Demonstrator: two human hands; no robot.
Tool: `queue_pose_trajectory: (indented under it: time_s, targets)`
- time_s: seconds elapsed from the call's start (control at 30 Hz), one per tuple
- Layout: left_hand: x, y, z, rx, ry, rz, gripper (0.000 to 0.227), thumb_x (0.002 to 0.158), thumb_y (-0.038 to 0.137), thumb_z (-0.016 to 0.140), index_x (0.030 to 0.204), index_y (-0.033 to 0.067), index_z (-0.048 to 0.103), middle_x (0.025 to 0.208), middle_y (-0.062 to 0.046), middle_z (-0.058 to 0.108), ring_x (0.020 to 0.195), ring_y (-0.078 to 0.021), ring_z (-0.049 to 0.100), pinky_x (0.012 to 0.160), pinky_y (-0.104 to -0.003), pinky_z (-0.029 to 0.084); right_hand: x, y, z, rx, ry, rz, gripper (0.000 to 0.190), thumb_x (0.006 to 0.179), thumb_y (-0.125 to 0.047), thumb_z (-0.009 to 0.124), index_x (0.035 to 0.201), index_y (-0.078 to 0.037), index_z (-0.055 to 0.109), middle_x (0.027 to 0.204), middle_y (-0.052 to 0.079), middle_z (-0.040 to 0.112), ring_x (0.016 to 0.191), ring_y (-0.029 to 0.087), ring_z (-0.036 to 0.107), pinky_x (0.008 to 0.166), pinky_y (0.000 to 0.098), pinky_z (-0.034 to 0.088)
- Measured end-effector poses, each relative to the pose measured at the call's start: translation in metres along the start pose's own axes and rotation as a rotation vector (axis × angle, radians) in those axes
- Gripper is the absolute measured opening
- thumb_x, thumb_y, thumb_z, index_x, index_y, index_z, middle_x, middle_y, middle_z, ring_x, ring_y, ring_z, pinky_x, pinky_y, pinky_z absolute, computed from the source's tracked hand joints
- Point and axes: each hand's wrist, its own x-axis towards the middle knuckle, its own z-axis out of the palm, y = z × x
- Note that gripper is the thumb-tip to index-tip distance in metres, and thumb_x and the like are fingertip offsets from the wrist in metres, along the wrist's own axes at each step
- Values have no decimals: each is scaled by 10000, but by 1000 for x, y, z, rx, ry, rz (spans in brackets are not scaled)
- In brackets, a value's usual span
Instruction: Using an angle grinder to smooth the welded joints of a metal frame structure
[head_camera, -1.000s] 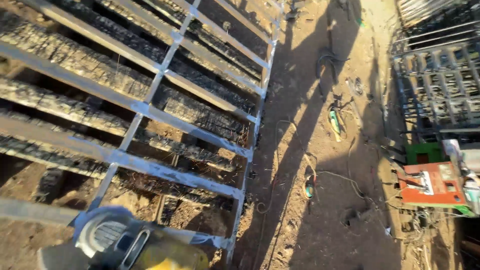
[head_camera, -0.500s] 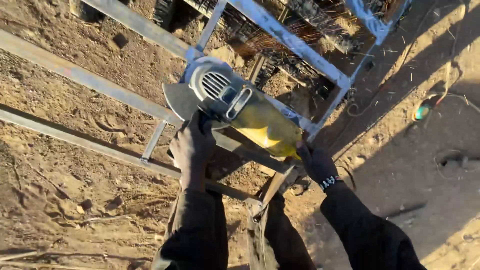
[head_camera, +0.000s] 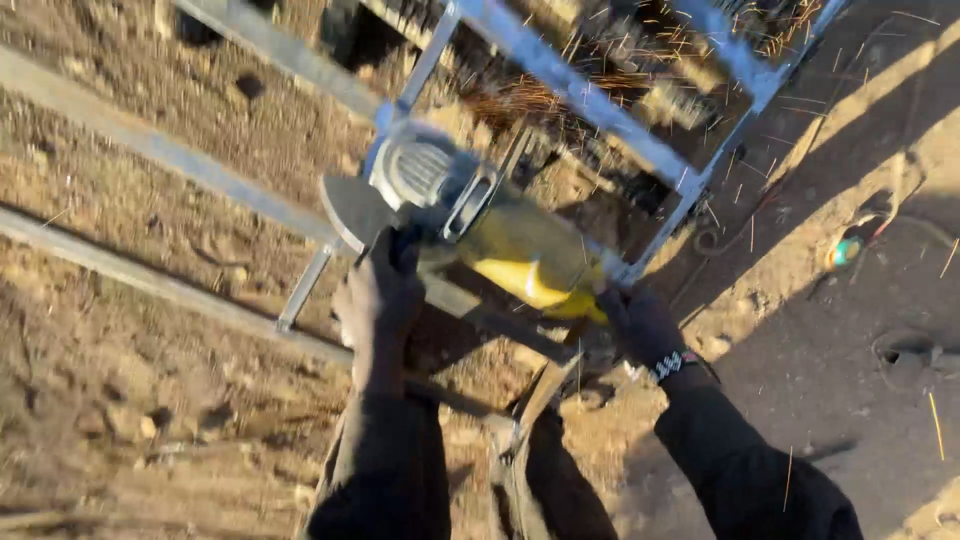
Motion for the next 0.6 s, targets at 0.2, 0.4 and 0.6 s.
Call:
queue_pose_trajectory:
  time_s: [0.2,0.4,0.6]
  targets:
    - [32,-7,5,-3,87,6,393,961,451,608,1336,345,654,1014,-97,773,958,-377,752,882,-542,581,29,-11,4,30,-50,-14,568,1061,-464,412,1094,-27,774,887,320,730,1001,543,669,858,573,539]
    - [28,-23,-11,-33,127,7,380,997,439,595,1343,295,655,1037,-127,768,988,-406,736,916,-572,556,47,-6,20,4,-89,-41,658,1042,-643,441,1130,-84,776,946,283,747,1111,513,641,997,591,482]
    - [-38,-83,-4,-83,87,-162,380,995,436,560,1347,310,630,1049,-137,768,1007,-440,719,947,-618,537,7,-9,60,-19,-182,-102,733,996,-728,458,1062,-76,787,913,250,759,1055,499,676,1063,556,457]
